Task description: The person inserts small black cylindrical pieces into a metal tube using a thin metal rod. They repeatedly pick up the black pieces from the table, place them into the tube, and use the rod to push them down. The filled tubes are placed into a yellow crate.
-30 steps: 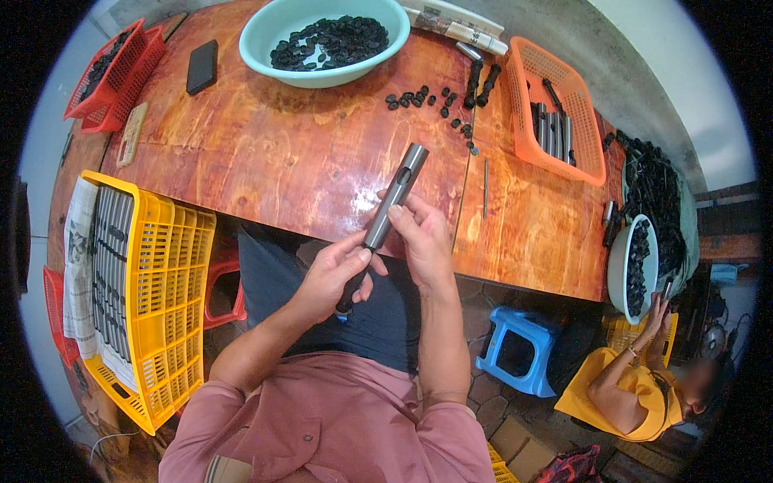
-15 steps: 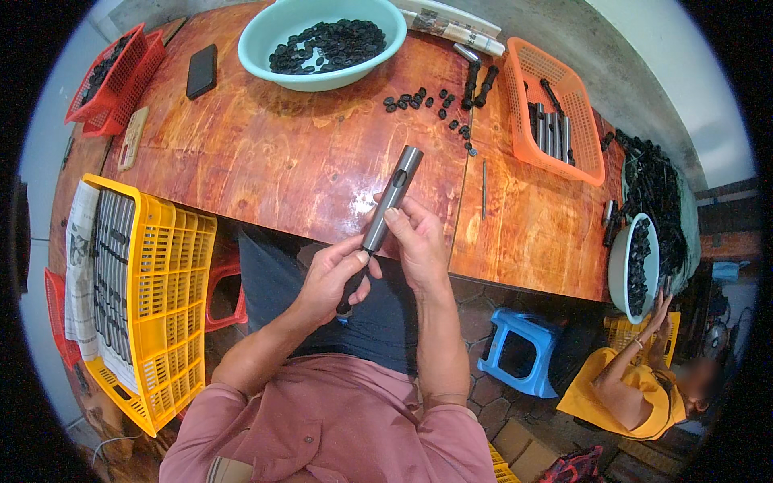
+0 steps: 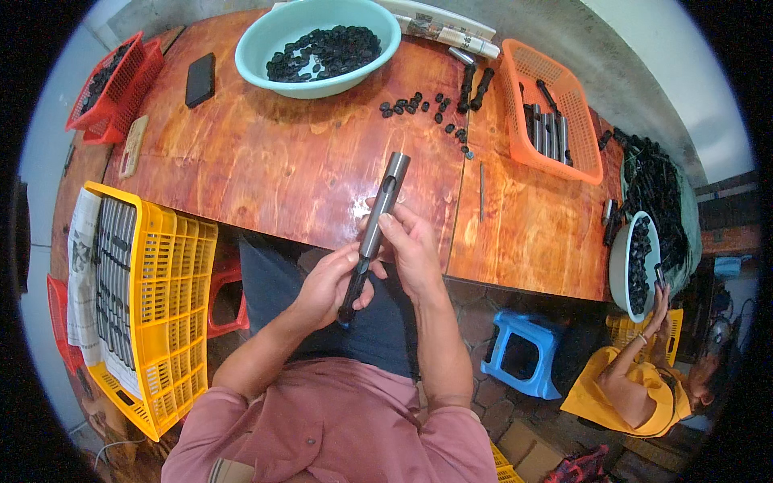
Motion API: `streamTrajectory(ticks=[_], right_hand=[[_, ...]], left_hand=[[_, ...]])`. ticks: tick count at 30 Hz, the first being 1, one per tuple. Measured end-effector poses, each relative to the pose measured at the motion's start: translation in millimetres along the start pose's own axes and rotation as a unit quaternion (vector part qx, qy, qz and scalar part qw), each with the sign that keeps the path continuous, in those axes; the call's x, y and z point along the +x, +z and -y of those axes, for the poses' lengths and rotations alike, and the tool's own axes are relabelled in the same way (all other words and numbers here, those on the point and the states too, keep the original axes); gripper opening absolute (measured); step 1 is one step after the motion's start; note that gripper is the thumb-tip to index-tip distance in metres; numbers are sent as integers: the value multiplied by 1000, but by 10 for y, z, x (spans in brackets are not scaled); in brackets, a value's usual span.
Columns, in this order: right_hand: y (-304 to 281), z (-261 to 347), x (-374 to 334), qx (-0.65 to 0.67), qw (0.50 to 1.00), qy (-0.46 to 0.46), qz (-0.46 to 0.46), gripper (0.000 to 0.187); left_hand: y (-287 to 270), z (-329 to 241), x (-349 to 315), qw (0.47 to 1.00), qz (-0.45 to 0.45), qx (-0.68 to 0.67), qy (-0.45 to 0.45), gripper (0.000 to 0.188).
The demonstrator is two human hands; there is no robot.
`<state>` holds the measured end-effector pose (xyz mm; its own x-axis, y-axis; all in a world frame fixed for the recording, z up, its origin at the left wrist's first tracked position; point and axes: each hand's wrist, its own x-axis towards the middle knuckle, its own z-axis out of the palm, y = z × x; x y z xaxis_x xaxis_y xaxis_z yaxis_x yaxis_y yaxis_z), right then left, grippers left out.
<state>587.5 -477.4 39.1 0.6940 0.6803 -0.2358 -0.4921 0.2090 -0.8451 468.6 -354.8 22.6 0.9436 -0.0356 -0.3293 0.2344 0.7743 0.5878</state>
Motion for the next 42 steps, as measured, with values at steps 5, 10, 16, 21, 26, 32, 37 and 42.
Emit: streamTrajectory(ticks=[5,10,16,21,26,32,37,42], right_hand=[[122,-8,-62,-7,998,-17,-58,38],[68,-125,-120,-42,997,-46,-52,38],[156,-114,-227,20,1000,-6,8,46],[264,-234,-286,111,981,87,136,41],[232,-320,-315,84,993,52,65,42],[227,-314,-660,29,994,-64,-87,41],[390,-440,-692,-58,997,-1,-54,36],[501,-444,-637,117,991,64,-11,37]], left_hand=[[-26,-22,-8,999,-23,11,28,33],[-63,-40,-31,974,-64,215,16,31],[-73,-293,135,981,-114,-10,158,41],[-9,-607,324,992,-8,-89,90,44],[-93,-581,438,972,-93,-166,140,36],[-243,-835,467,946,-218,-147,189,33],[-89,-762,446,955,-168,-159,185,30],[-144,-740,448,960,-78,-186,196,32]])
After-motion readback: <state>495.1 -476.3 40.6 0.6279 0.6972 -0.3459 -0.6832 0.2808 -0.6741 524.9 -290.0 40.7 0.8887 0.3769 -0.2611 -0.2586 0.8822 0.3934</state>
